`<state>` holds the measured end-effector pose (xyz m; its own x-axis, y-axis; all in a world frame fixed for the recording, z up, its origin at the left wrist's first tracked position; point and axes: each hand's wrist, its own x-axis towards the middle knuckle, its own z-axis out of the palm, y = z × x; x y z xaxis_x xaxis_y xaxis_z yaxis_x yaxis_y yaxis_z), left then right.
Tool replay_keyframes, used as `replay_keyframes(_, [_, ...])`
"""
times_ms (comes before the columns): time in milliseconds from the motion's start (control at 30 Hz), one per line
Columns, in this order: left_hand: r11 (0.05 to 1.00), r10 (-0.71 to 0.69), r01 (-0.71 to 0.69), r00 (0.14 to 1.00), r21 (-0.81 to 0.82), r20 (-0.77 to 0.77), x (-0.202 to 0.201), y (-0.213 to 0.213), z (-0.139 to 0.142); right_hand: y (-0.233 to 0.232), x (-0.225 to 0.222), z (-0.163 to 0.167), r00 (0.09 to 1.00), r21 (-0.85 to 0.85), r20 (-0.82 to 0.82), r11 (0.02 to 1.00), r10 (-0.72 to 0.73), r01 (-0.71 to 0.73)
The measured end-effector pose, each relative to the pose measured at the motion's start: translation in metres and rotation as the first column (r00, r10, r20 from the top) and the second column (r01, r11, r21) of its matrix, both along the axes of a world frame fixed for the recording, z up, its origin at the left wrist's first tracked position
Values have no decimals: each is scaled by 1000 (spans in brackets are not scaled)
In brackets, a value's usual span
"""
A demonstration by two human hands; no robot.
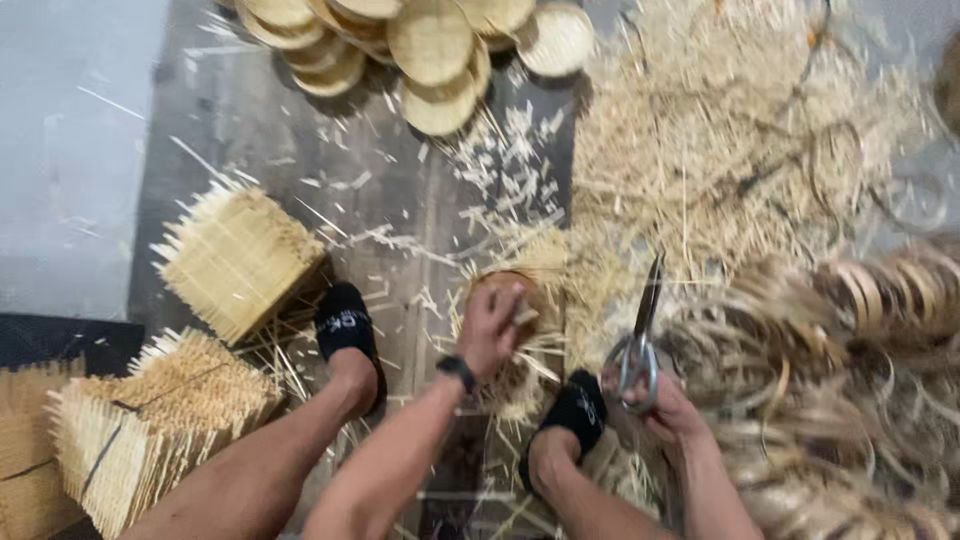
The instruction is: The person sits on the floor of a bamboo craft workshop and assembles woven bamboo basket lids. They place a woven bamboo mat into a bamboo ring, press the ring around the mat, trim excess bamboo strip ends with scissors, and set finished lids onto a pile of completed baskets.
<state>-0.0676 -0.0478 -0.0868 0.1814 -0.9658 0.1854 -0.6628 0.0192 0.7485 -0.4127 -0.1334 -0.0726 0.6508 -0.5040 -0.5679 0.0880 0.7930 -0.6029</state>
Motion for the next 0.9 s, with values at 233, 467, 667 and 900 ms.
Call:
replay_keyframes(233, [980,-129,69,934,186,332,4,0,18,7,46,23,552,-72,-789,852,270,-519])
replay_keyframes(467, [940,280,-270,960,209,-21,-32,12,42,0,65,33,392,-453,-884,261,-254,-853])
replay_keyframes(667, [993,-44,44,999,107,-11,-21,9,32,-9,65,5,207,-245,-917,74,-342,-967])
replay_keyframes(900, [964,-23,21,1000,265,4,-25,7,36,-20,58,-15,241,-252,-875,-31,-420,-967])
